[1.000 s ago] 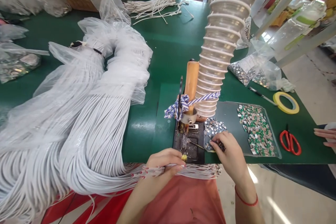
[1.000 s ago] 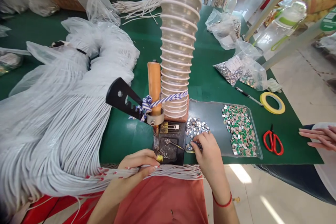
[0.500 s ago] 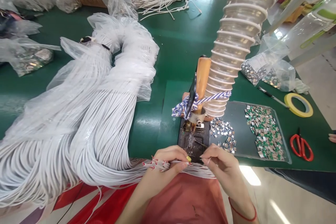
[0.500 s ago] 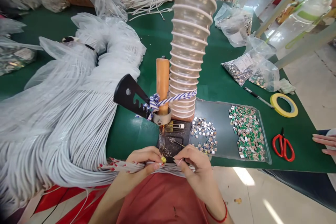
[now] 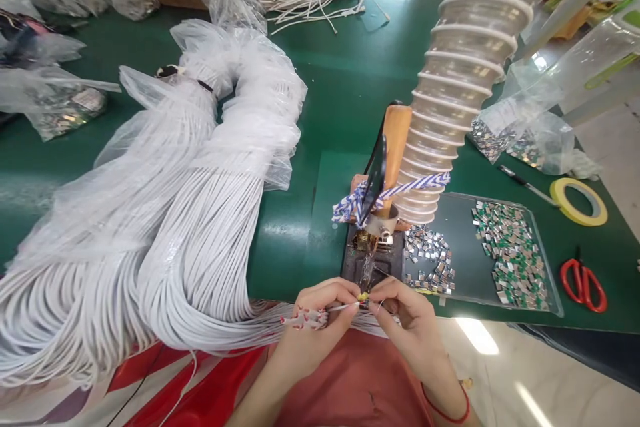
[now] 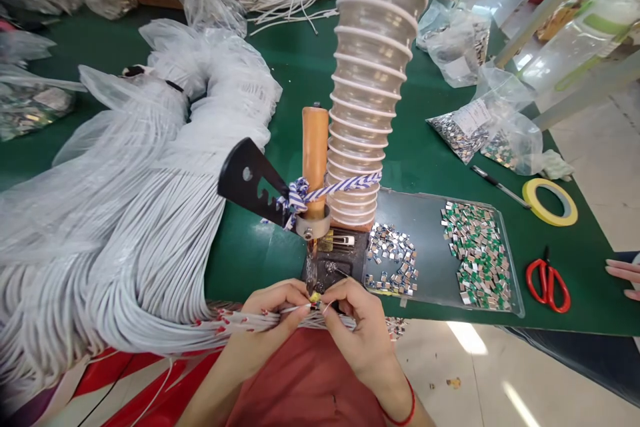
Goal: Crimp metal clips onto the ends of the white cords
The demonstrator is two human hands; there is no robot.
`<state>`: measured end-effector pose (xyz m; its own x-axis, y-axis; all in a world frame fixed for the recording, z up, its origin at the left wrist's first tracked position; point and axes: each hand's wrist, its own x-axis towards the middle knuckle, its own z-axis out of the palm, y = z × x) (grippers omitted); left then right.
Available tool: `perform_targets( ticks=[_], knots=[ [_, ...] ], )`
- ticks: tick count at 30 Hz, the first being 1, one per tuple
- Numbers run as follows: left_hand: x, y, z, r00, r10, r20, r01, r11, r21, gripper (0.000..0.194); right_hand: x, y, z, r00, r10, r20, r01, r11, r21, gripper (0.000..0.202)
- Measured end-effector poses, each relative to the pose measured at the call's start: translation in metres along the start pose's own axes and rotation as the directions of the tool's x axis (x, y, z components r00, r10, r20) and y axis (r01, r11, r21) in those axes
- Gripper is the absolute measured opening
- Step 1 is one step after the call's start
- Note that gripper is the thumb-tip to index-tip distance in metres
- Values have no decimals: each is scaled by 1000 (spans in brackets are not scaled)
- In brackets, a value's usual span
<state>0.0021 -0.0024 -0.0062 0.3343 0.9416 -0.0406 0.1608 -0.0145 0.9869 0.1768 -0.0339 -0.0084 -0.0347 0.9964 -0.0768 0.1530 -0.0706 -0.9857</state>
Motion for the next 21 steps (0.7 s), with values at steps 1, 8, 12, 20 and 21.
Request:
perform_targets(
  ticks=[1, 8, 12, 20, 21],
  knots=[
    [0, 1, 1, 1000, -2, -6, 2, 1000, 2, 17, 0, -1, 1, 1000, -16, -13, 16, 1000, -8, 12],
    [-4, 0, 5, 995, 55, -82, -50, 997, 56, 18, -5, -2, 2, 971, -181, -153, 157, 975, -157, 20],
    [-6, -2, 6, 993, 83, -88, -75, 993, 89, 19, -6, -1, -4, 920, -344, -189, 289, 920, -265, 19],
    [-7, 0, 6, 991, 88, -102, -79, 992, 97, 17, -8, 2, 3, 907, -389, -160, 298, 863, -408, 23],
    [-7, 0, 6, 990, 93, -105, -83, 991, 101, 17, -9, 3, 5, 909, -380, -172, 282, 864, -417, 22]
  ],
)
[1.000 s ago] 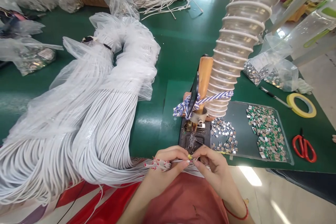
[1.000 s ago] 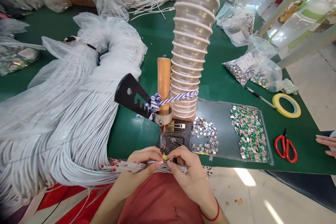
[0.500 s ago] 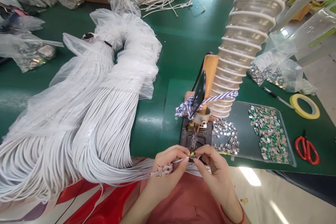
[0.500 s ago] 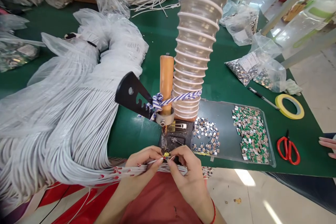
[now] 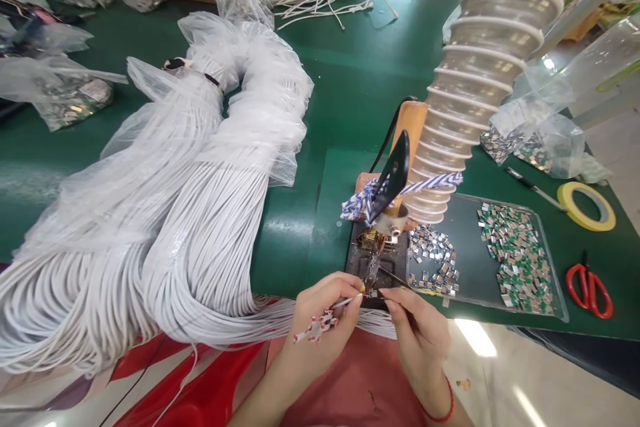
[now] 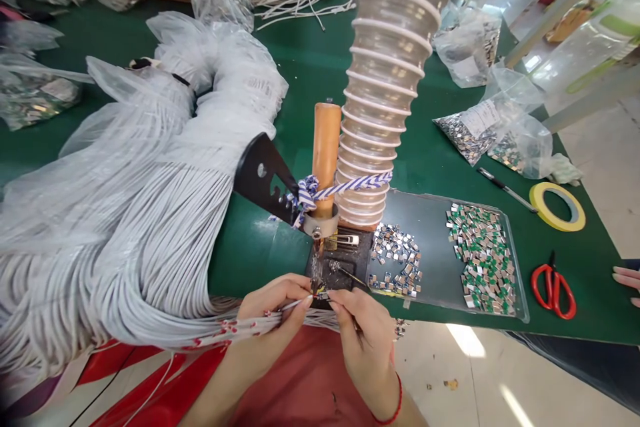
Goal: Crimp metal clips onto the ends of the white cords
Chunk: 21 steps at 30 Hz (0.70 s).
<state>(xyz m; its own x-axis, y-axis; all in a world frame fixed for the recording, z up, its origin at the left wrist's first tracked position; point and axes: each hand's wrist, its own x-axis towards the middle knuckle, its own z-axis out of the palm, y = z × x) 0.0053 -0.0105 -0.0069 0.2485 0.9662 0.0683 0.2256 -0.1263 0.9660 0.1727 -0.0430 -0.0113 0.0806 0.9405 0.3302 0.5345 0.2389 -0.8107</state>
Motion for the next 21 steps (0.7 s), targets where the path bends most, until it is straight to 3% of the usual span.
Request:
perform_targets(
  ticks=[6, 13, 21],
  knots=[
    [0, 0, 1, 999, 23, -22, -23, 1000, 15, 18, 1, -5, 14, 990, 137, -30, -135, 988, 75, 14],
    [-1, 3, 1, 997, 57, -44, -57, 998, 20, 18, 1, -6, 22, 992, 97, -79, -85, 986, 140, 18],
    [0, 7, 1, 997, 36, -62, -35, 999, 12, 17, -1, -9, 21, 991, 126, -47, -112, 967, 230, 19]
  ],
)
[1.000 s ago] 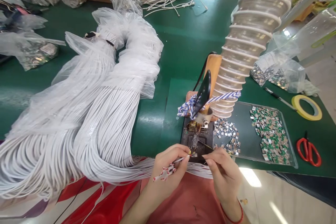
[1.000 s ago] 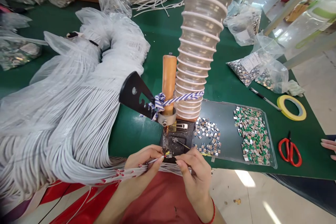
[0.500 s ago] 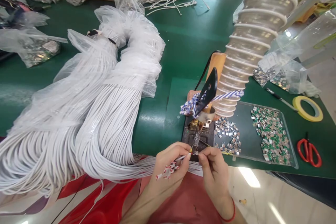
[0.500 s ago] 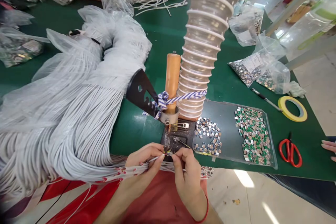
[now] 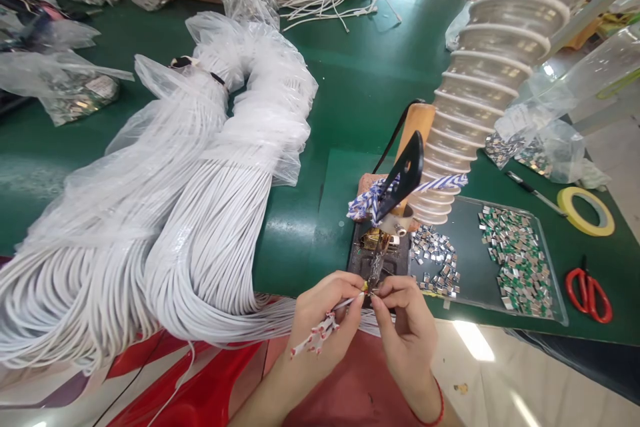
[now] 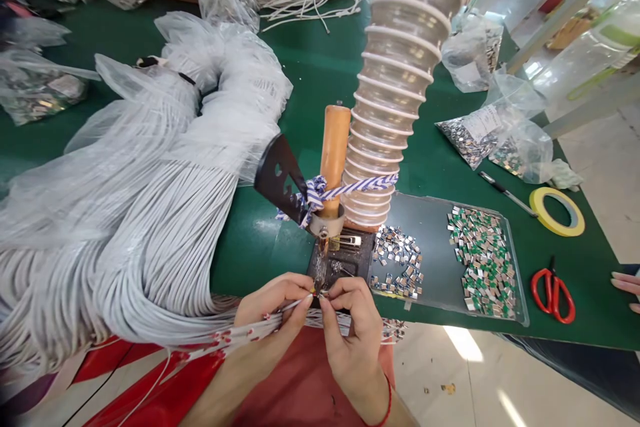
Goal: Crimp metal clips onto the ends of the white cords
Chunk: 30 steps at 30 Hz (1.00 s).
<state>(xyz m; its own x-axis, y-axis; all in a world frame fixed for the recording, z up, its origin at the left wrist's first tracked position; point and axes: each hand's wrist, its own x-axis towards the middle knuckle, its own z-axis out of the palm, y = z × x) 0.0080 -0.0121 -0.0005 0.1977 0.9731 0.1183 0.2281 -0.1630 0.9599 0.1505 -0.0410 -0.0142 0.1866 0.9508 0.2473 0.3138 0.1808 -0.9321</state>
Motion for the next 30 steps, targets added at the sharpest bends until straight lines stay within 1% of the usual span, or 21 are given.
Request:
perform_targets(
  ticks=[4, 10, 12, 15, 17, 23, 26, 30],
  knots=[
    [2, 2, -1, 1000, 10, 3, -10, 1000, -4, 17, 1, -1, 0, 1000, 8, -4, -8, 1000, 7, 20],
    [3, 2, -3, 1000, -31, 1, 31, 999, -18, 18, -3, 4, -7, 999, -29, -32, 29, 1000, 7, 16],
    [3, 1, -3, 999, -34, -10, 34, 999, -22, 18, -7, 6, -11, 1000, -10, -17, 10, 1000, -1, 13],
    [1, 0, -2, 999, -36, -18, 36, 999, -20, 19, -11, 8, -14, 999, 48, 18, -47, 997, -61, 11],
    [0, -1, 0, 999, -43, -14, 43, 999, -20, 19, -11, 8, -14, 999, 50, 18, -48, 996, -76, 11],
    [-2, -2, 2, 997, -71, -8, 71, 997, -10, 18, -7, 5, -8, 999, -52, -14, 52, 998, -45, 13],
    [0, 1, 1, 997, -75, -15, 75, 997, -9, 19, -9, 5, -7, 999, -46, -11, 46, 999, -19, 15],
    [3, 3, 0, 996, -89, 12, 90, 996, -10, 20, -8, 6, -9, 1000, -15, -8, 15, 1000, 25, 14]
  ],
)
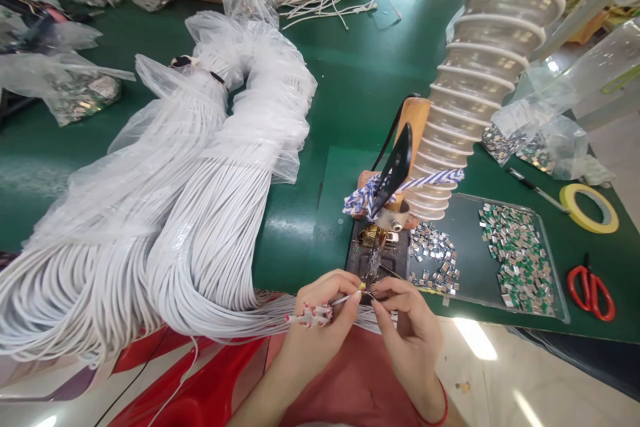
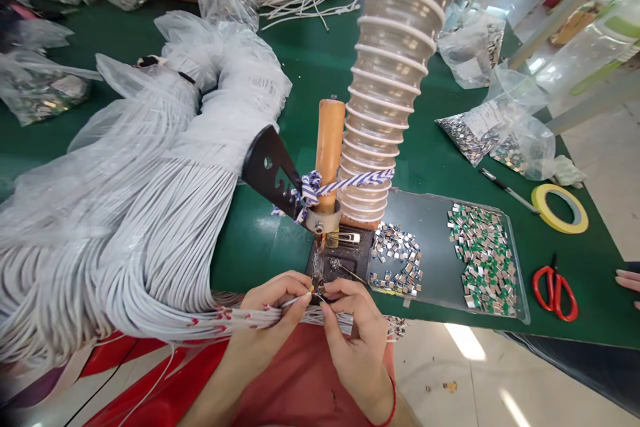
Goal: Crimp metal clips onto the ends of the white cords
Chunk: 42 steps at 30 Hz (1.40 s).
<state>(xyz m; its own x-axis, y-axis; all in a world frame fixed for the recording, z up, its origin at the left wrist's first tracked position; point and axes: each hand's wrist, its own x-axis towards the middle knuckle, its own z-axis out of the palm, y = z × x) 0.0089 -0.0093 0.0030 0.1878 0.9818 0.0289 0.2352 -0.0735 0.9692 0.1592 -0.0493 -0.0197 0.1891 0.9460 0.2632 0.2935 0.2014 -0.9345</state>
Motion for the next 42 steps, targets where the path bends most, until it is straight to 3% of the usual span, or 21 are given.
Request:
perform_targets(
  ticks=[9, 21, 26, 42],
  knots=[
    [12, 3, -7, 995, -77, 67, 78, 997, -8, 19, 15, -6, 0, 1000, 15, 24, -17, 998, 57, 17],
    [15, 8, -8, 974, -204, 94, 218, 959, -182, 15, 20, -9, -2, 998, 26, 51, -29, 998, 59, 18],
    [16, 6, -9, 966, -213, 146, 231, 965, -127, 18, 20, -7, -5, 994, 35, 104, -42, 997, 61, 18],
    [17, 10, -9, 950, -264, 165, 298, 923, -245, 15, 26, -11, -4, 992, 39, 123, -53, 993, 110, 21]
  ],
)
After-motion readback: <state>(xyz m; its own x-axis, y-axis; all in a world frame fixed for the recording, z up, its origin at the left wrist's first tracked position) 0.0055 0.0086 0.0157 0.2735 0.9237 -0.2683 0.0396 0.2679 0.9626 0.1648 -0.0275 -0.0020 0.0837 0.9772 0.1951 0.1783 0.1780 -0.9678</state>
